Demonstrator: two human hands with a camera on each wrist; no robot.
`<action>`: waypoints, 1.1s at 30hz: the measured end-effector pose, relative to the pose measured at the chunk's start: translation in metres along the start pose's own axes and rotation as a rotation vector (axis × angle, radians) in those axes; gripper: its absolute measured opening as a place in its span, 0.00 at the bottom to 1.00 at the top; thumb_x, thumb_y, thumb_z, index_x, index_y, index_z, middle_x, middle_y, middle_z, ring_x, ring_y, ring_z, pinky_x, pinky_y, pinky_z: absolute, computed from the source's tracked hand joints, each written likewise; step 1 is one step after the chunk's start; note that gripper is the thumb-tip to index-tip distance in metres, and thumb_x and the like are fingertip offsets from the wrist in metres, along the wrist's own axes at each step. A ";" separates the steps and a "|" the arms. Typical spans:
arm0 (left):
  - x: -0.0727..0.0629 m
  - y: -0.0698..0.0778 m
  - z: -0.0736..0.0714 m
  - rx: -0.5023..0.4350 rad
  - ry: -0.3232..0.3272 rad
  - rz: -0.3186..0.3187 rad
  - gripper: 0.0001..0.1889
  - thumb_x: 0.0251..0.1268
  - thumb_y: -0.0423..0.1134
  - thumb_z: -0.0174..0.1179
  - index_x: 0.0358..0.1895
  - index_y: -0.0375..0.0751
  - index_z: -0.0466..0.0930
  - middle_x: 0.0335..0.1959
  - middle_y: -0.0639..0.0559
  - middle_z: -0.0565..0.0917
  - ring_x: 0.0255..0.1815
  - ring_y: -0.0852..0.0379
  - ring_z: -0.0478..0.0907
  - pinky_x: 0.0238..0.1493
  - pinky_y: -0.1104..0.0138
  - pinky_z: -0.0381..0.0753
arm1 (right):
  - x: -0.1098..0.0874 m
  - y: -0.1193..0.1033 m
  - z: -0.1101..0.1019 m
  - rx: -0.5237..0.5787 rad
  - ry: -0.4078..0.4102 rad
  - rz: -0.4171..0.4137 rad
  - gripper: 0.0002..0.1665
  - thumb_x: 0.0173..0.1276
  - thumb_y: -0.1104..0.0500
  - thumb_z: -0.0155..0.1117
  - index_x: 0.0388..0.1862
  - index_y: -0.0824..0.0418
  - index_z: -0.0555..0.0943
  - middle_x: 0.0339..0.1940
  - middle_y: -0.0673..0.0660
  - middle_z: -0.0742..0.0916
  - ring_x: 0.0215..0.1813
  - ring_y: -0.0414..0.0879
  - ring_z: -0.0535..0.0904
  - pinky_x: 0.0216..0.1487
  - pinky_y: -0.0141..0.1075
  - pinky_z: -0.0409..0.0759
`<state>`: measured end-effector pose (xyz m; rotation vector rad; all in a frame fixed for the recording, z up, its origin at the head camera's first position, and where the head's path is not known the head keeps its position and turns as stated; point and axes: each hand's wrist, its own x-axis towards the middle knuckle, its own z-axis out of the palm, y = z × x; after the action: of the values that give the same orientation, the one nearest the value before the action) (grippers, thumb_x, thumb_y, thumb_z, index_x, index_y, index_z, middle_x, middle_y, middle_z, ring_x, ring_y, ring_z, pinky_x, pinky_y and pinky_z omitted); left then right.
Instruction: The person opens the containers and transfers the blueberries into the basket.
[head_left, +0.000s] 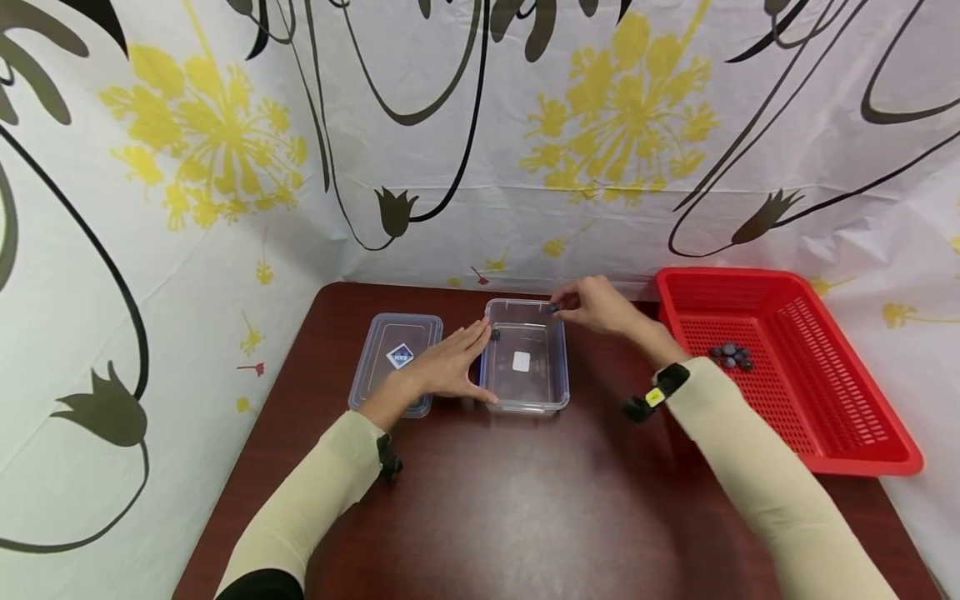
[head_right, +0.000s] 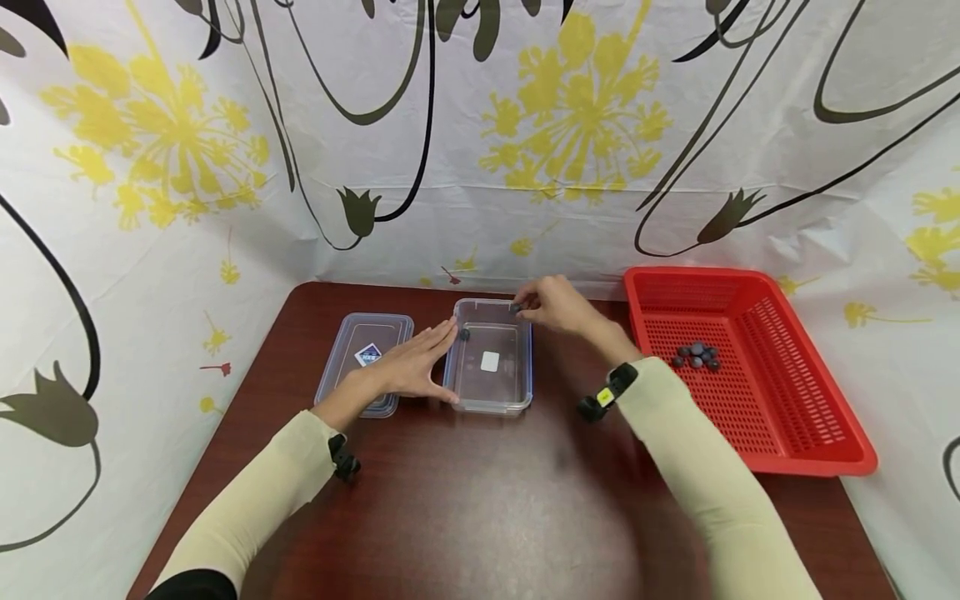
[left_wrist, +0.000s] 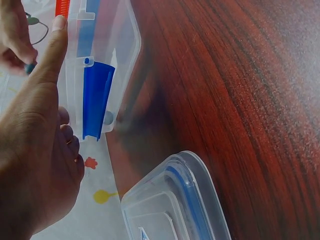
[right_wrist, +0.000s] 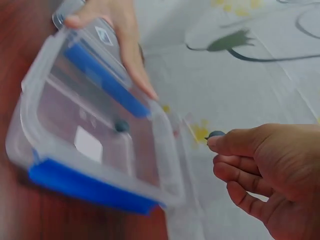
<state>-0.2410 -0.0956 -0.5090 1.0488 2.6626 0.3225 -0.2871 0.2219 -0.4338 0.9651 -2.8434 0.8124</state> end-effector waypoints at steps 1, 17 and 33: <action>0.000 0.000 0.000 0.000 -0.001 -0.001 0.71 0.58 0.79 0.64 0.87 0.42 0.29 0.90 0.45 0.35 0.89 0.55 0.32 0.87 0.58 0.37 | -0.005 0.003 -0.007 -0.014 0.005 -0.003 0.10 0.63 0.65 0.79 0.44 0.65 0.92 0.35 0.56 0.94 0.36 0.49 0.89 0.41 0.44 0.85; 0.000 0.000 0.002 -0.022 -0.002 -0.006 0.71 0.58 0.79 0.65 0.87 0.44 0.28 0.89 0.46 0.33 0.89 0.53 0.33 0.87 0.57 0.36 | -0.095 0.087 -0.096 -0.097 0.016 0.158 0.08 0.65 0.65 0.79 0.43 0.60 0.92 0.36 0.53 0.92 0.25 0.35 0.74 0.27 0.30 0.72; 0.001 -0.002 0.002 -0.025 0.001 -0.007 0.71 0.57 0.80 0.64 0.87 0.44 0.29 0.90 0.47 0.32 0.89 0.49 0.37 0.87 0.58 0.37 | -0.174 0.169 -0.104 -0.089 -0.120 0.371 0.07 0.68 0.66 0.75 0.44 0.65 0.91 0.34 0.56 0.94 0.32 0.36 0.85 0.33 0.29 0.77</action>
<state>-0.2425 -0.0963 -0.5112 1.0312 2.6559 0.3541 -0.2573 0.4827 -0.4564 0.4960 -3.1837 0.6600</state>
